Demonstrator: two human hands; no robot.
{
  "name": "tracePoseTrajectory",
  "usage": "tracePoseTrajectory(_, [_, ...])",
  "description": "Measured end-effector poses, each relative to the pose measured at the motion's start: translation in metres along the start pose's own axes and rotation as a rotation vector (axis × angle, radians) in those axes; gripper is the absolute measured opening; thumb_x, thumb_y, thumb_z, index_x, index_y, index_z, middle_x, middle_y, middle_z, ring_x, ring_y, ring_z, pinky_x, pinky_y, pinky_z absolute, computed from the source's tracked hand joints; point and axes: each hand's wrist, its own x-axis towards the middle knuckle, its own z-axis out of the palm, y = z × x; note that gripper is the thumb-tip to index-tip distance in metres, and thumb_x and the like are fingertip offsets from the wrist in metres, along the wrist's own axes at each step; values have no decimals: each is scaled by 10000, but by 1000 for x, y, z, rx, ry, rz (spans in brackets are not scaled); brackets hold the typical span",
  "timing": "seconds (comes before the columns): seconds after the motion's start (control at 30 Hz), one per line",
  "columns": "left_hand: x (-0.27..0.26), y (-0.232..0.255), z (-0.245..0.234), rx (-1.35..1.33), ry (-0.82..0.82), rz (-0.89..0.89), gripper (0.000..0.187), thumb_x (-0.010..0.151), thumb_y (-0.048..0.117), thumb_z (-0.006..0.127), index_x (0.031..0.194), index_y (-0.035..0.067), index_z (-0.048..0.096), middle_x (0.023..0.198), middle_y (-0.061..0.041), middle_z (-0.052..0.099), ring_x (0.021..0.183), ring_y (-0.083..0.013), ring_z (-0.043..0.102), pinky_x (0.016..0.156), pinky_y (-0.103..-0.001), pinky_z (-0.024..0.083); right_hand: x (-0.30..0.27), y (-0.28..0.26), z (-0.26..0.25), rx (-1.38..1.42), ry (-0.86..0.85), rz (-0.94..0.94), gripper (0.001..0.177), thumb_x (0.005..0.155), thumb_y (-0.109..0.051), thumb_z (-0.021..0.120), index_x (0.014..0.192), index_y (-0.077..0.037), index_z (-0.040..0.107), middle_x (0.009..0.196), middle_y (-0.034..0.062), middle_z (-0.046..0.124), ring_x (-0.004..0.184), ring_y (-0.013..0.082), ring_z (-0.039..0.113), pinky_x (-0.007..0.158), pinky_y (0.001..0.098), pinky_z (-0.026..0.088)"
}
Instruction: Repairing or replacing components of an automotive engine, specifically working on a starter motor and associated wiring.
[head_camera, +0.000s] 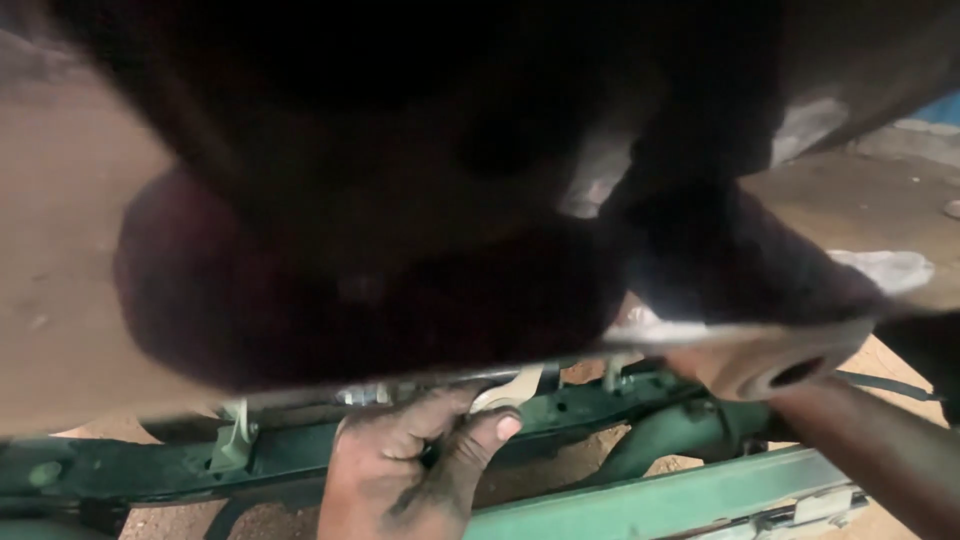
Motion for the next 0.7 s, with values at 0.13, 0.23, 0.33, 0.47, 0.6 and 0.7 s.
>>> tracePoseTrajectory(0.13, [0, -4, 0, -88, 3, -89, 212, 867, 151, 784, 1056, 80, 846, 836, -26, 887, 773, -55, 839, 714, -215, 641, 19, 11, 2, 12, 60, -50, 488, 960, -466, 614, 1377, -217, 571, 1214, 13, 717, 989, 148, 736, 943, 329, 572])
tracePoseTrajectory(0.23, [-2, -9, 0, -37, 24, -45, 209, 881, 129, 817, 1070, 49, 858, 805, -64, 831, 718, -89, 793, 684, -228, 597, 37, 23, 9, 27, 107, -99, 472, 938, -435, 642, 1350, -209, 598, 1209, 19, 720, 1011, 151, 724, 952, 334, 565])
tracePoseTrajectory(0.33, [0, -7, 4, -4, 19, -121, 254, 867, 134, 825, 1108, 63, 865, 793, -62, 833, 697, -91, 715, 634, -232, 584, 47, 43, 14, 43, 154, -126, 457, 916, -404, 670, 1323, -201, 625, 1204, 25, 722, 1032, 154, 713, 962, 340, 558])
tracePoseTrajectory(0.47, [-1, -5, 6, 86, 25, 124, 196, 884, 151, 805, 1057, 62, 828, 741, -9, 803, 675, -38, 667, 635, -204, 539, 49, 62, 15, 44, 226, -159, 438, 887, -362, 706, 1287, -191, 662, 1198, 33, 725, 1060, 158, 698, 974, 347, 548])
tracePoseTrajectory(0.6, [3, 8, 11, 342, -13, -85, 163, 836, 224, 820, 903, 83, 867, 499, -51, 604, 493, -108, 445, 454, -319, 419, 56, 67, 15, 54, 293, -221, 420, 858, -320, 743, 1251, -180, 698, 1192, 41, 728, 1088, 162, 684, 987, 355, 538])
tracePoseTrajectory(0.7, [12, 38, 18, 375, -67, -321, 221, 848, 304, 835, 883, 86, 830, 446, -102, 528, 435, -148, 408, 449, -375, 378, 54, 72, 12, 73, 352, -260, 408, 836, -289, 771, 1224, -172, 726, 1188, 47, 731, 1109, 165, 672, 996, 360, 531])
